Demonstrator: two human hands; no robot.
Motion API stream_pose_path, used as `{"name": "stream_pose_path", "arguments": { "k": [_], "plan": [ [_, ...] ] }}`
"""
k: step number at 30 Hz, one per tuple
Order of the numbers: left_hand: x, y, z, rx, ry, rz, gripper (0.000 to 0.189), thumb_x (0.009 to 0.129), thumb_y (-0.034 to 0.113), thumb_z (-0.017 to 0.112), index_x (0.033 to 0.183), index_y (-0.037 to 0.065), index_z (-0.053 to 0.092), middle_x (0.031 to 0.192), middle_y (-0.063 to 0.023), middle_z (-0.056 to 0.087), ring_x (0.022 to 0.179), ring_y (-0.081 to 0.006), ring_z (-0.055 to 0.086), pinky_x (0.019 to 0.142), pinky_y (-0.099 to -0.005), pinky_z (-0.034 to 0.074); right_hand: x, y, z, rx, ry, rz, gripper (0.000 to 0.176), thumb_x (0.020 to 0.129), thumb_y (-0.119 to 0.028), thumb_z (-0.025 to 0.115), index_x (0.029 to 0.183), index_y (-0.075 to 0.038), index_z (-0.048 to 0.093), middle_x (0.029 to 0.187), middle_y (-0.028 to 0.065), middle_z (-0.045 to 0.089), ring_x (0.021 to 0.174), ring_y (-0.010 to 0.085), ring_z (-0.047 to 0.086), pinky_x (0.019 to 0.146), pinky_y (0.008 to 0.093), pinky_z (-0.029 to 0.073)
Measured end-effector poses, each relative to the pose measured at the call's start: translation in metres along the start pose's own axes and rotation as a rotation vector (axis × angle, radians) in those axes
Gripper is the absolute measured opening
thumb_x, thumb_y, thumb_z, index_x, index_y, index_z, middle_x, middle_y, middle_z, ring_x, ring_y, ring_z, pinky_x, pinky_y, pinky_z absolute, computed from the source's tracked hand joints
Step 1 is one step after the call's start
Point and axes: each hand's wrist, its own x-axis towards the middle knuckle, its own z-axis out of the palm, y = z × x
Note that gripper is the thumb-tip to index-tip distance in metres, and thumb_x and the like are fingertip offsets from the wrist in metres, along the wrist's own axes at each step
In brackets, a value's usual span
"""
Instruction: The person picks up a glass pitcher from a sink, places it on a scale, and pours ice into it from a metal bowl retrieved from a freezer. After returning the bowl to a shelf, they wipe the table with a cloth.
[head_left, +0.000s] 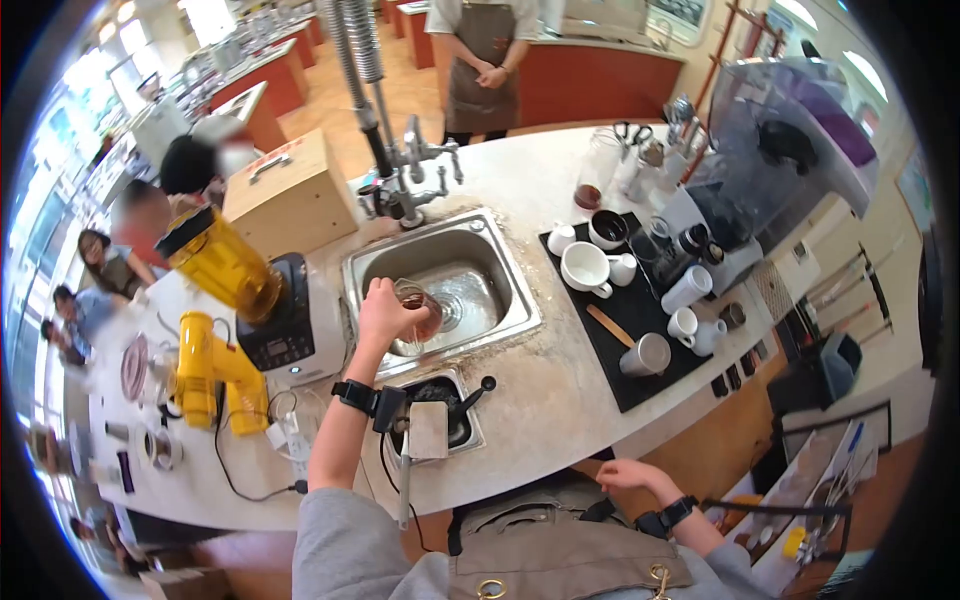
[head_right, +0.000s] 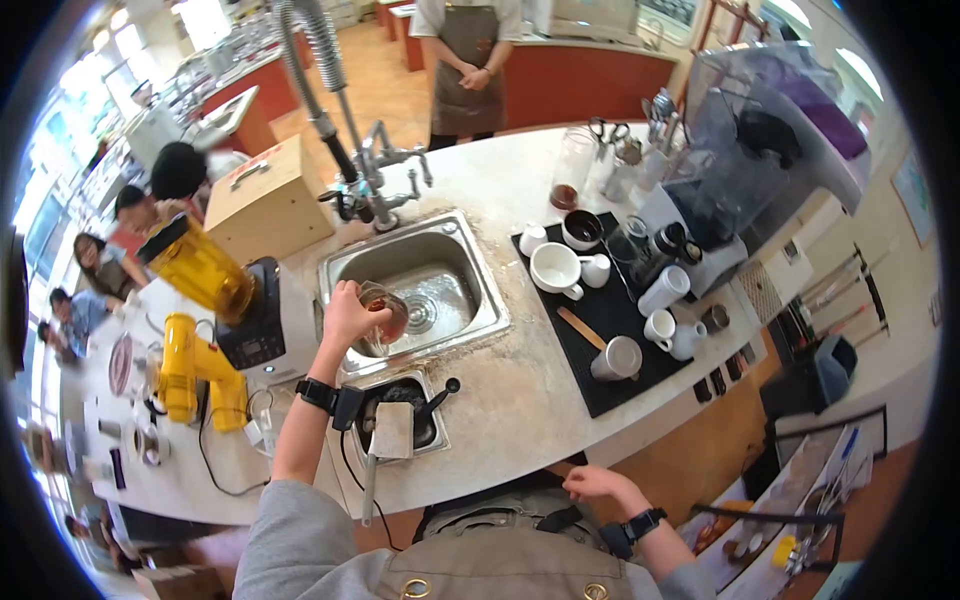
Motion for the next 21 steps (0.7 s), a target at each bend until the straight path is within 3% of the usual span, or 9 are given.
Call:
{"name": "stream_pose_path", "arguments": {
  "k": [5,8,10,11,13,16,17,20,21],
  "plan": [
    [-0.059,0.025,-0.05,-0.066,0.064,0.008,0.057,0.049,0.036,0.073,0.085,-0.004,0.055,0.085,-0.015,0.054,0.079,-0.028,0.056,0.07,-0.0354,0.047,0.018,0.05,0.0,-0.082,-0.024,0.002,0.029,0.086,-0.027,0.049,0.099,-0.003,0.058,0.084,0.0067,0.065,0.077,0.0154,0.061,0.071,0.0285,0.047],
    [-0.11,0.046,-0.079,-0.078,0.114,0.005,0.057,0.05,0.036,0.073,0.087,-0.003,0.055,0.083,-0.0143,0.054,0.079,-0.0275,0.056,0.07,-0.0356,0.047,0.04,0.073,-0.002,-0.04,-0.136,0.035,0.036,0.084,-0.034,0.05,0.106,-0.005,0.055,0.094,0.0073,0.062,0.083,0.0129,0.057,0.072,0.0271,0.045],
    [-0.148,0.055,-0.091,-0.051,0.186,0.023,0.056,0.051,0.036,0.073,0.088,-0.002,0.054,0.082,-0.0137,0.053,0.077,-0.0269,0.056,0.068,-0.0352,0.047,0.048,0.078,-0.008,0.007,-0.363,0.153,0.043,0.087,-0.039,0.046,0.119,-0.011,0.05,0.116,0.0068,0.053,0.102,0.0169,0.052,0.085,0.0283,0.04],
    [-0.169,0.064,-0.099,-0.065,0.161,-0.006,0.057,0.051,0.037,0.073,0.088,-0.003,0.055,0.086,-0.0138,0.054,0.078,-0.0285,0.057,0.069,-0.0359,0.047,0.042,0.073,-0.011,-0.027,-0.372,0.145,0.043,0.087,-0.039,0.046,0.119,-0.011,0.05,0.116,0.0068,0.053,0.102,0.0169,0.052,0.085,0.0283,0.04],
    [-0.209,0.071,-0.105,-0.09,0.13,-0.03,0.057,0.052,0.038,0.072,0.088,-0.003,0.055,0.089,-0.0141,0.055,0.08,-0.03,0.057,0.07,-0.0366,0.047,0.026,0.059,-0.016,-0.151,-0.523,0.249,0.049,0.085,-0.049,0.042,0.125,-0.021,0.045,0.127,0.0025,0.044,0.115,0.0174,0.042,0.095,0.0346,0.032],
    [-0.273,0.081,-0.099,-0.066,0.169,-0.087,0.059,0.049,0.037,0.075,0.088,-0.003,0.054,0.081,-0.0125,0.053,0.074,-0.0259,0.056,0.067,-0.0344,0.046,0.04,0.077,-0.012,-0.292,-0.664,0.265,0.05,0.084,-0.055,0.04,0.126,-0.028,0.044,0.13,-0.0023,0.041,0.12,0.0175,0.036,0.099,0.0416,0.024],
    [-0.296,0.083,-0.096,-0.067,0.177,-0.111,0.058,0.049,0.037,0.075,0.088,-0.002,0.055,0.081,-0.0126,0.053,0.074,-0.0261,0.056,0.067,-0.0345,0.047,0.036,0.075,-0.007,-0.238,-0.702,0.278,0.047,0.086,-0.051,0.04,0.125,-0.026,0.045,0.127,-0.0049,0.042,0.123,0.0151,0.031,0.1,0.0451,0.021],
    [-0.364,0.088,-0.087,-0.043,0.172,-0.241,0.057,0.05,0.037,0.074,0.088,-0.001,0.055,0.083,-0.012,0.053,0.075,-0.0267,0.057,0.067,-0.0346,0.048,0.069,0.096,0.018,-0.185,-0.829,0.328,0.041,0.089,-0.045,0.039,0.123,-0.025,0.047,0.117,-0.0064,0.047,0.119,0.012,0.034,0.098,0.0458,0.022],
    [-0.387,0.088,-0.084,-0.054,0.165,-0.306,0.057,0.05,0.037,0.075,0.088,-0.001,0.056,0.084,-0.0117,0.053,0.075,-0.0263,0.057,0.068,-0.0344,0.048,0.079,0.098,0.03,-0.174,-0.825,0.342,0.034,0.091,-0.037,0.04,0.12,-0.023,0.049,0.1,-0.0065,0.053,0.106,0.0091,0.042,0.092,0.0395,0.031]
  ]
}}
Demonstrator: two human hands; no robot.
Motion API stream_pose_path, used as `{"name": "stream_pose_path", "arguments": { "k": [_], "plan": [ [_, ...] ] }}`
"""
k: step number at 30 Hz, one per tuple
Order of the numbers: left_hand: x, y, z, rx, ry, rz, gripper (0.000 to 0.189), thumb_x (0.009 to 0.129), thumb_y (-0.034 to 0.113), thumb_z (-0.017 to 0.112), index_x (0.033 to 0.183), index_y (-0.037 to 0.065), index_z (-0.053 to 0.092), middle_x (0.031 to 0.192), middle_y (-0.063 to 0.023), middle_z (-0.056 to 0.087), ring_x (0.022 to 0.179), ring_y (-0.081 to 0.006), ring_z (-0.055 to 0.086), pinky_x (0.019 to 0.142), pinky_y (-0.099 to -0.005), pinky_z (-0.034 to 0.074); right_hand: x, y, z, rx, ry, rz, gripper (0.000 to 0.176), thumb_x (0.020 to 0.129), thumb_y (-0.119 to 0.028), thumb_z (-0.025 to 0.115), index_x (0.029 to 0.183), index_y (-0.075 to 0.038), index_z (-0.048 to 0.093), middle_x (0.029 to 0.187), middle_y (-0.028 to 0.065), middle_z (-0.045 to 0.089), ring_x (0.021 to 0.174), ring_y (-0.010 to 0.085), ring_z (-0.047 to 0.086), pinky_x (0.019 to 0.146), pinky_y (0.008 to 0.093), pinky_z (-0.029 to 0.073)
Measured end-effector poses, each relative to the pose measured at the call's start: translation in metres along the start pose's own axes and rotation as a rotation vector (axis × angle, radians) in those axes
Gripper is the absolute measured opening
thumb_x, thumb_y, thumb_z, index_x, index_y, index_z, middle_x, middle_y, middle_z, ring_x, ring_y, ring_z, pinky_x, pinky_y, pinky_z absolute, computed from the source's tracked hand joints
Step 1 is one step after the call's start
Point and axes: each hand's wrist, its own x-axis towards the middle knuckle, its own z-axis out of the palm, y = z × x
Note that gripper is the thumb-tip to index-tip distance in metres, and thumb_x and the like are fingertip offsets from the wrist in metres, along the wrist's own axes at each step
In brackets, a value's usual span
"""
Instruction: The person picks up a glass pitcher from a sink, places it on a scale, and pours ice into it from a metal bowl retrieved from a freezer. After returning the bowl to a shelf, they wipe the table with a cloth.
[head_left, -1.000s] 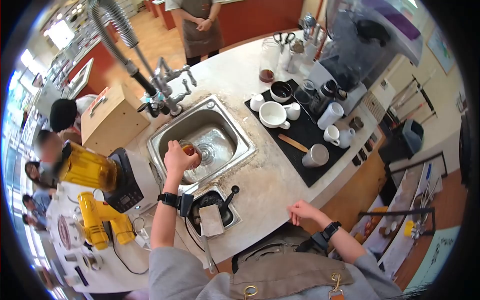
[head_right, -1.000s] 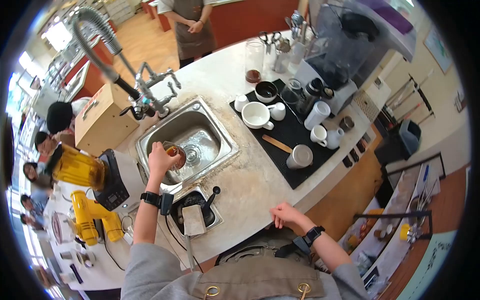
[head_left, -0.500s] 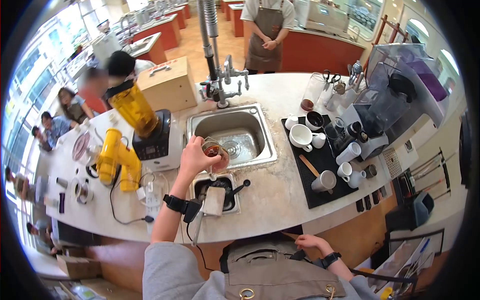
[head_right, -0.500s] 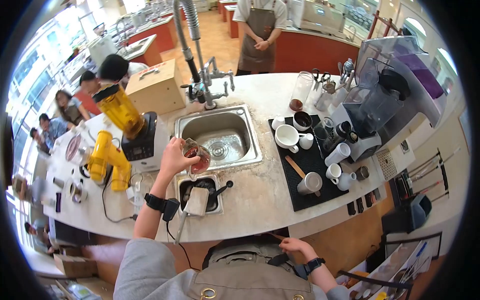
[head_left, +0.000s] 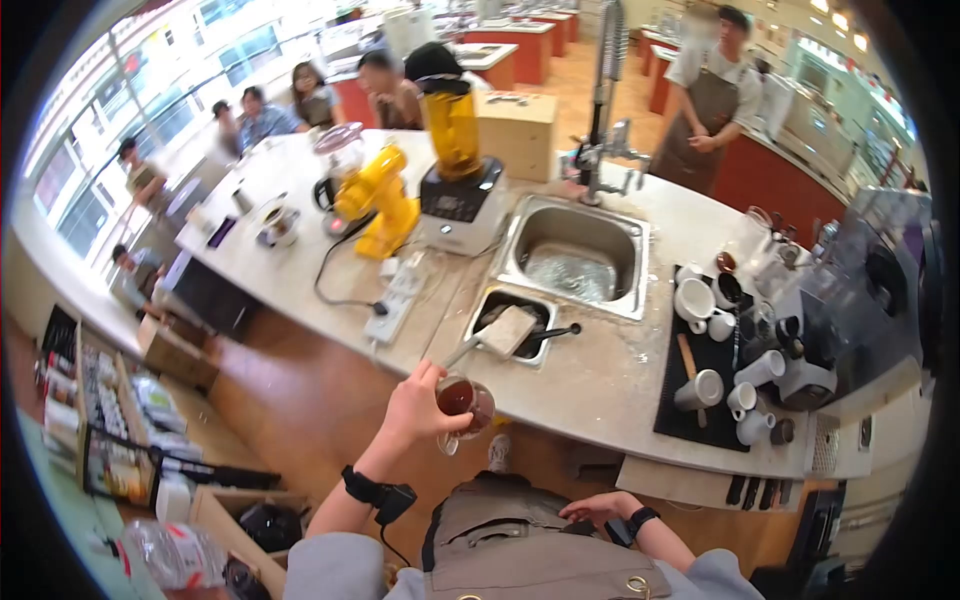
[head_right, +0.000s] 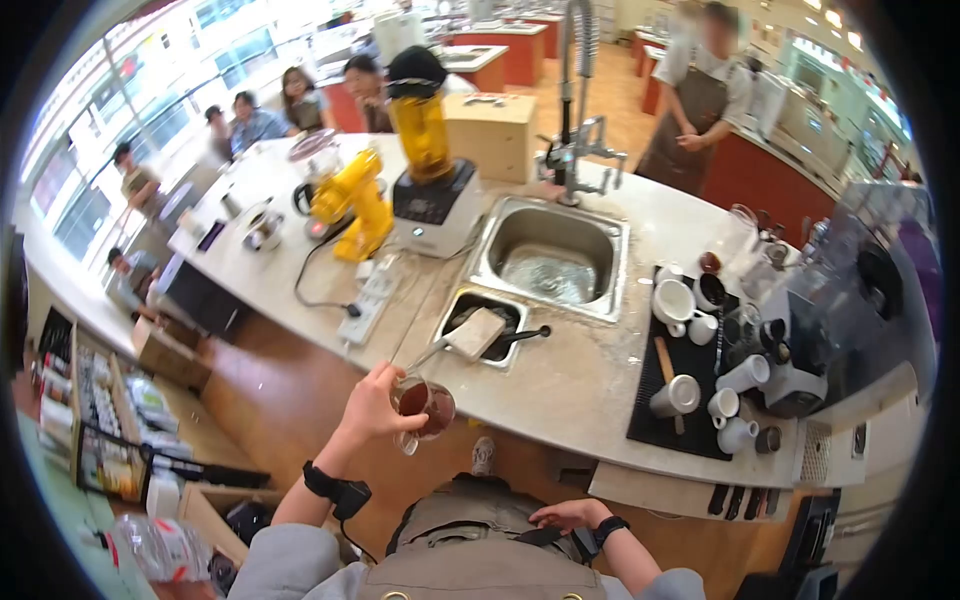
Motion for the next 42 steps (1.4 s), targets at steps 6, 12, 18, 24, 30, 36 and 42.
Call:
{"name": "stream_pose_path", "arguments": {
  "k": [6,12,18,24,30,36,42],
  "plan": [
    [-0.111,-0.049,-0.035,-0.006,0.097,-0.321,0.058,0.049,0.035,0.076,0.09,-0.001,0.056,0.085,-0.0109,0.053,0.077,-0.0246,0.058,0.068,-0.0336,0.049,0.057,-0.058,0.015,-0.153,-0.16,0.175,0.034,0.089,-0.036,0.044,0.12,-0.022,0.049,0.09,-0.0023,0.056,0.08,0.0098,0.05,0.076,0.0254,0.039],
    [-0.174,-0.133,-0.099,0.091,0.252,-0.451,0.057,0.049,0.032,0.076,0.09,-0.001,0.055,0.085,-0.0113,0.053,0.076,-0.0255,0.057,0.067,-0.0346,0.048,0.123,-0.117,0.041,-0.637,0.03,0.463,0.055,0.078,-0.056,0.049,0.116,-0.016,0.05,0.1,0.0036,0.053,0.103,0.0174,0.044,0.09,0.0346,0.031],
    [-0.202,-0.256,-0.174,0.141,0.378,-0.494,0.058,0.05,0.033,0.074,0.093,0.0,0.055,0.089,-0.0113,0.051,0.076,-0.0279,0.059,0.065,-0.0371,0.05,0.173,-0.193,0.032,-0.813,-0.028,0.504,0.026,0.078,-0.029,0.05,0.092,-0.008,0.057,0.083,-0.0009,0.058,0.078,0.0117,0.053,0.067,0.0292,0.041],
    [-0.195,-0.374,-0.256,0.171,0.408,-0.494,0.059,0.05,0.033,0.073,0.095,0.0,0.054,0.089,-0.0115,0.051,0.076,-0.0285,0.058,0.064,-0.0367,0.049,0.182,-0.328,0.159,-0.482,0.4,0.211,0.036,0.081,-0.032,0.05,0.102,-0.004,0.058,0.086,0.0047,0.06,0.076,0.0204,0.057,0.066,0.0319,0.046],
    [-0.14,-0.476,-0.323,0.195,0.364,-0.479,0.056,0.051,0.027,0.074,0.095,0.0,0.053,0.087,-0.012,0.051,0.079,-0.0269,0.057,0.068,-0.0353,0.048,0.254,-0.377,0.16,-0.996,0.524,-0.236,0.04,0.083,-0.037,0.051,0.104,-0.003,0.056,0.083,0.0068,0.059,0.073,0.0173,0.054,0.062,0.0316,0.045],
    [-0.039,-0.567,-0.371,0.207,0.328,-0.401,0.057,0.05,0.026,0.074,0.097,-0.001,0.054,0.087,-0.0122,0.051,0.08,-0.0268,0.057,0.071,-0.0342,0.048,0.28,-0.378,0.114,-0.218,0.466,-0.018,0.039,0.085,-0.035,0.046,0.107,-0.004,0.055,0.086,0.0084,0.058,0.077,0.018,0.056,0.066,0.0299,0.046],
    [0.099,-0.633,-0.426,0.13,0.25,-0.279,0.059,0.048,0.026,0.073,0.097,-0.001,0.055,0.085,-0.0113,0.052,0.079,-0.0265,0.056,0.071,-0.0342,0.047,0.228,-0.477,0.172,-0.134,0.548,0.174,0.038,0.089,-0.031,0.039,0.109,-0.003,0.052,0.096,0.0115,0.061,0.087,0.0218,0.059,0.081,0.0329,0.044]
  ]
}}
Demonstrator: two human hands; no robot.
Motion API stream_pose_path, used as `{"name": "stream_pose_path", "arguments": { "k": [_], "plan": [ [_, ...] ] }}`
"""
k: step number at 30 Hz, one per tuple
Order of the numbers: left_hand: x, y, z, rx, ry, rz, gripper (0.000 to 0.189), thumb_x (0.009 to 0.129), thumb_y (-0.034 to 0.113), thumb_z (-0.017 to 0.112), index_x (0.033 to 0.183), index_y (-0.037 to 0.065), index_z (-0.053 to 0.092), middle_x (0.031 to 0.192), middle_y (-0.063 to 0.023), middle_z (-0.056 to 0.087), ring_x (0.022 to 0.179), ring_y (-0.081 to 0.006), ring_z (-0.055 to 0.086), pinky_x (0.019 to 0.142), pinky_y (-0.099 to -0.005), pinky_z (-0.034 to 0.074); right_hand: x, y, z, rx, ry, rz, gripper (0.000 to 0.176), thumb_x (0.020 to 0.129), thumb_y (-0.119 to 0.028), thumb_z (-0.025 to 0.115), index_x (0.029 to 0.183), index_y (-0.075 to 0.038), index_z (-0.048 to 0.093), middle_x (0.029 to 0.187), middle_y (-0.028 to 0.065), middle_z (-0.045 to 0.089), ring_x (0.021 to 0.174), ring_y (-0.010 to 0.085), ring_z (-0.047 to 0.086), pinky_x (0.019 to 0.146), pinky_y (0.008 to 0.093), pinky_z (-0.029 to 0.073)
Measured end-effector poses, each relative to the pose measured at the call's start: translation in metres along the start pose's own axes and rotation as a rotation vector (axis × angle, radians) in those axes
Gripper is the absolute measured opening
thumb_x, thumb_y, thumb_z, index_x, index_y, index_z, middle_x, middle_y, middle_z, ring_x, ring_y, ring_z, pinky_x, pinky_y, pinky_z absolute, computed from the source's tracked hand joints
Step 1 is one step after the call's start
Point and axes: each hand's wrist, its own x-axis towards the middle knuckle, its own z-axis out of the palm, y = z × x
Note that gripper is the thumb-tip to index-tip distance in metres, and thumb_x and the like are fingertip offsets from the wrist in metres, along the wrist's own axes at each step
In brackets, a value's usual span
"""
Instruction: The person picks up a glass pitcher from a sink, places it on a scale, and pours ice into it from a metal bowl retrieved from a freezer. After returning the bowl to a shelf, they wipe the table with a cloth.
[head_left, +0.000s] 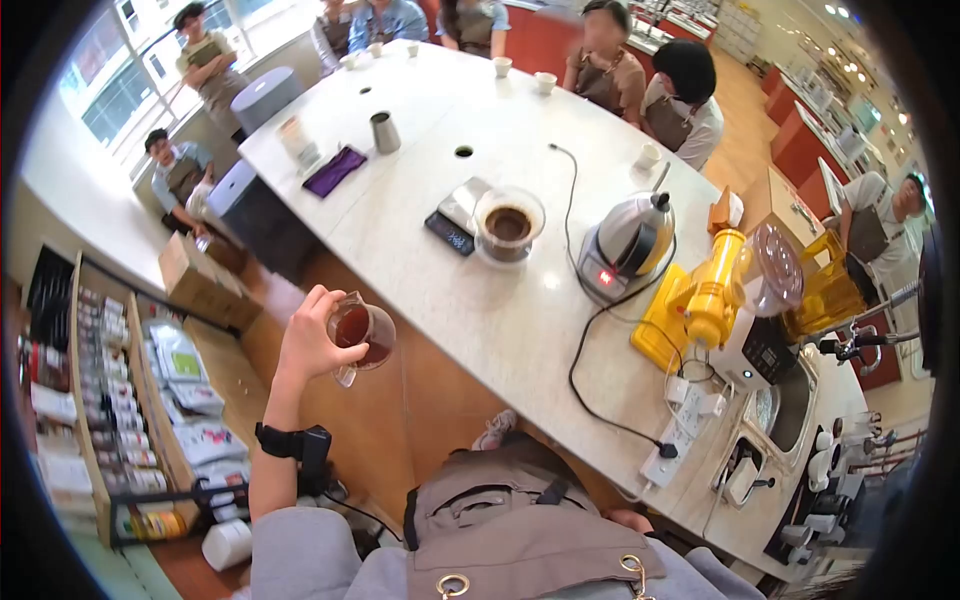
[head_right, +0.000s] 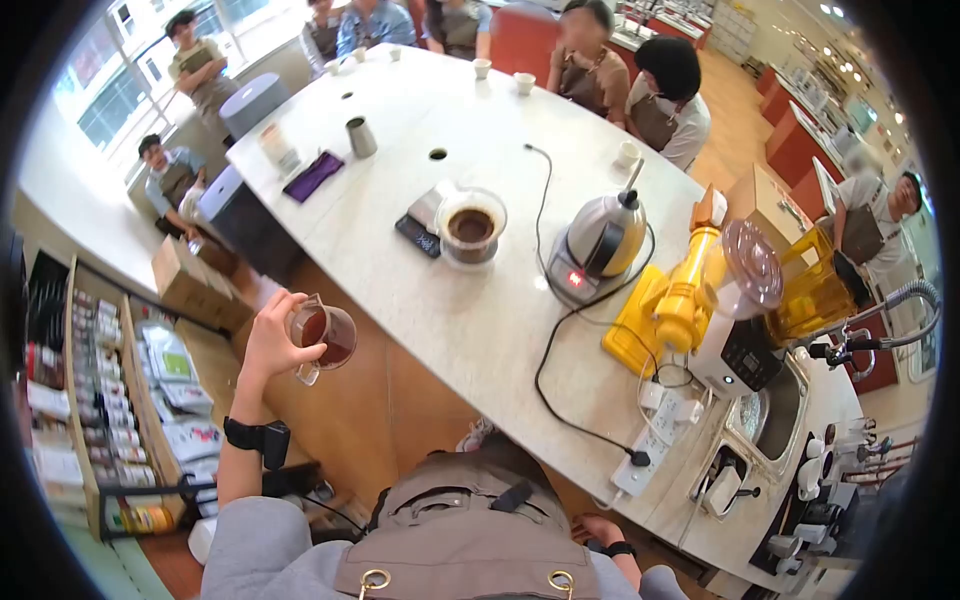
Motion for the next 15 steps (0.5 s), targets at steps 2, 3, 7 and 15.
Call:
{"name": "stream_pose_path", "arguments": {
  "k": [2,3,7,15],
  "plan": [
    [0.052,-0.008,0.001,0.007,-0.038,0.057,0.06,0.048,0.027,0.073,0.097,-0.002,0.055,0.086,-0.0113,0.052,0.079,-0.0265,0.057,0.07,-0.0339,0.048,0.024,-0.005,-0.004,0.04,-0.083,-0.035,0.039,0.088,-0.034,0.041,0.112,-0.004,0.051,0.099,0.0104,0.06,0.091,0.0206,0.057,0.083,0.0327,0.044],
    [0.077,-0.012,0.004,0.017,-0.076,0.089,0.06,0.049,0.027,0.072,0.098,-0.003,0.056,0.087,-0.0114,0.053,0.079,-0.0264,0.058,0.069,-0.0335,0.049,0.015,-0.025,0.006,0.071,-0.085,-0.035,0.039,0.088,-0.034,0.041,0.112,-0.004,0.051,0.099,0.0104,0.06,0.091,0.0206,0.057,0.083,0.0327,0.044],
    [0.168,-0.022,0.031,-0.033,-0.104,0.27,0.061,0.048,0.026,0.073,0.1,-0.001,0.056,0.088,-0.0123,0.053,0.077,-0.0273,0.056,0.068,-0.034,0.046,-0.026,-0.103,0.042,0.306,0.115,0.026,0.04,0.087,-0.035,0.04,0.115,-0.008,0.051,0.103,0.0078,0.059,0.089,0.02,0.057,0.08,0.032,0.045],
    [0.307,-0.03,0.11,-0.106,-0.349,0.546,0.061,0.05,0.028,0.073,0.102,-0.001,0.056,0.093,-0.0108,0.054,0.082,-0.0273,0.058,0.07,-0.0354,0.048,0.004,-0.143,0.151,0.703,0.147,0.11,0.036,0.085,-0.032,0.043,0.109,-0.008,0.054,0.096,0.0079,0.06,0.089,0.0206,0.056,0.078,0.0334,0.045]
  ]
}}
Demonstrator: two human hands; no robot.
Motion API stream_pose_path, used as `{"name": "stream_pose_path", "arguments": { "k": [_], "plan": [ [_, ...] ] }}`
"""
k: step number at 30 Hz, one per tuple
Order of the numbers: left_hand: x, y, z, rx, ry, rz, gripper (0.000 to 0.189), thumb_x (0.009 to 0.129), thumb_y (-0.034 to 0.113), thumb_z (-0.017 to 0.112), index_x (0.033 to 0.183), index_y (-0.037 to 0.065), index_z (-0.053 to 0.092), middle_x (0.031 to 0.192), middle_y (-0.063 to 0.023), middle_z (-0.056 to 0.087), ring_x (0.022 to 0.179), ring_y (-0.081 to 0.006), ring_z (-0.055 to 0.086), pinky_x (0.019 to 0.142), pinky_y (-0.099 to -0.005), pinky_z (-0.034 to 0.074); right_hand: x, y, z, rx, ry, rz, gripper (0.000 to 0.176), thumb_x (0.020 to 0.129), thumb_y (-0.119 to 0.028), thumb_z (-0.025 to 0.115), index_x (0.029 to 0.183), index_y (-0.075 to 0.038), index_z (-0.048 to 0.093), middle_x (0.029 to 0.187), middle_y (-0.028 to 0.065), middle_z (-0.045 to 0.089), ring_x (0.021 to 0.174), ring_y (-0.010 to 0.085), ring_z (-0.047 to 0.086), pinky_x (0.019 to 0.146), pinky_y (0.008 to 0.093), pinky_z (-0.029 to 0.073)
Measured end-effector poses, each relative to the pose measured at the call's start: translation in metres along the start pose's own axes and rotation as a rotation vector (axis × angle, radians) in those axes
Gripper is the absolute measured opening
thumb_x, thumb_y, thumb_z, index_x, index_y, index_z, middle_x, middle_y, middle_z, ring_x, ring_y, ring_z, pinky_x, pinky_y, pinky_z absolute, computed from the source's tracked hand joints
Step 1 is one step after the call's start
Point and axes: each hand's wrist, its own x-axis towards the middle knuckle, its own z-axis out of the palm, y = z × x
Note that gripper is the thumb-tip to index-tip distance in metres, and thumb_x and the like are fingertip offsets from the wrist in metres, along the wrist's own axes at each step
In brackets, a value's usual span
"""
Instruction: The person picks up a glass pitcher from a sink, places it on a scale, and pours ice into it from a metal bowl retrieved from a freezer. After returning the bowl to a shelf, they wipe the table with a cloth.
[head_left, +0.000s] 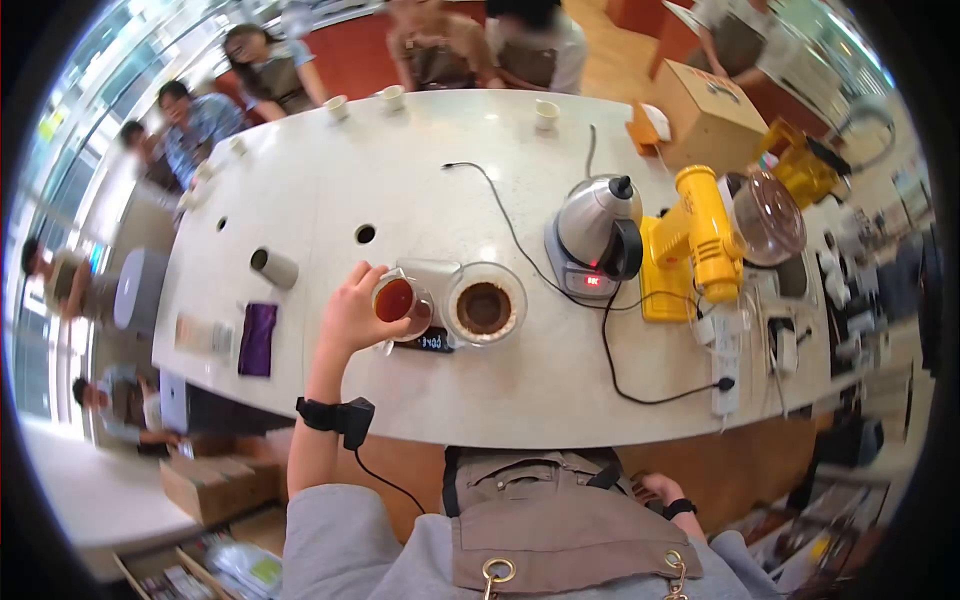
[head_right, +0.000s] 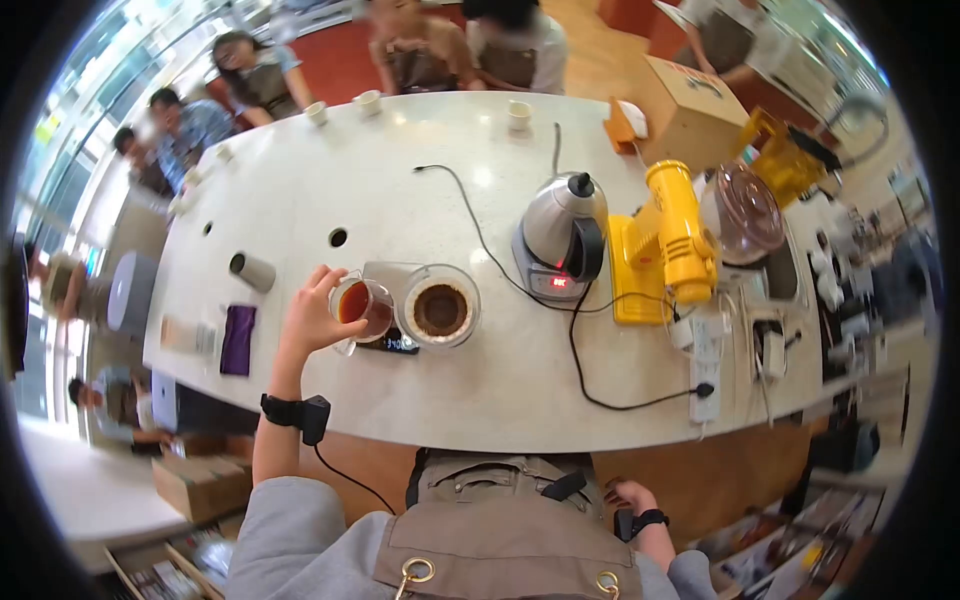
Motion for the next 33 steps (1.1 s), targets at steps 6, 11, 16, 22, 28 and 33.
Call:
{"name": "stream_pose_path", "arguments": {
  "k": [6,11,16,22,28,33],
  "plan": [
    [0.057,-0.039,0.024,-0.059,-0.17,0.197,0.063,0.05,0.028,0.072,0.105,0.002,0.055,0.091,-0.0103,0.052,0.077,-0.0285,0.058,0.067,-0.0363,0.048,-0.048,0.0,0.114,0.142,0.05,-0.017,0.035,0.085,-0.031,0.044,0.108,-0.007,0.054,0.096,0.0082,0.061,0.085,0.0187,0.056,0.074,0.032,0.045],
    [0.072,-0.051,0.035,-0.097,-0.261,0.314,0.067,0.052,0.026,0.07,0.111,0.002,0.052,0.097,-0.012,0.051,0.082,-0.0283,0.057,0.07,-0.0364,0.048,-0.019,0.029,0.192,0.264,0.019,-0.02,0.034,0.085,-0.033,0.046,0.106,-0.008,0.055,0.091,0.0062,0.059,0.077,0.0166,0.055,0.066,0.0307,0.045],
    [0.061,-0.047,0.029,-0.098,-0.141,0.395,0.071,0.052,0.027,0.075,0.114,0.003,0.05,0.098,-0.0109,0.05,0.079,-0.0284,0.056,0.068,-0.0369,0.047,-0.045,0.009,0.233,0.347,0.081,0.012,0.03,0.084,-0.031,0.046,0.101,-0.007,0.054,0.085,0.0049,0.056,0.071,0.017,0.054,0.061,0.0295,0.046],
    [-0.018,-0.06,0.062,-0.141,0.251,0.491,0.03,0.068,0.012,0.069,0.094,0.003,0.058,0.075,-0.0087,0.053,0.067,-0.0235,0.053,0.057,-0.0319,0.045,-0.06,0.002,0.246,0.309,0.111,-0.01,0.032,0.084,-0.033,0.044,0.103,-0.009,0.054,0.088,0.0037,0.056,0.077,0.0171,0.053,0.069,0.0331,0.047],
    [-0.072,-0.057,0.11,-0.199,-0.251,0.479,0.037,0.071,0.016,0.064,0.105,0.003,0.056,0.071,-0.0087,0.055,0.058,-0.024,0.056,0.052,-0.033,0.046,-0.043,0.022,0.237,0.215,0.08,0.012,0.032,0.084,-0.031,0.045,0.105,-0.009,0.054,0.09,0.0038,0.057,0.078,0.0168,0.055,0.065,0.0303,0.047],
    [-0.076,-0.052,0.128,-0.155,-0.21,0.44,0.041,0.073,0.02,0.062,0.11,0.004,0.055,0.073,-0.0094,0.057,0.06,-0.0255,0.058,0.052,-0.0341,0.046,-0.03,0.039,0.232,0.249,0.079,-0.049,0.031,0.085,-0.029,0.045,0.104,-0.006,0.054,0.089,0.0057,0.059,0.072,0.0185,0.058,0.064,0.0309,0.048]
  ]
}}
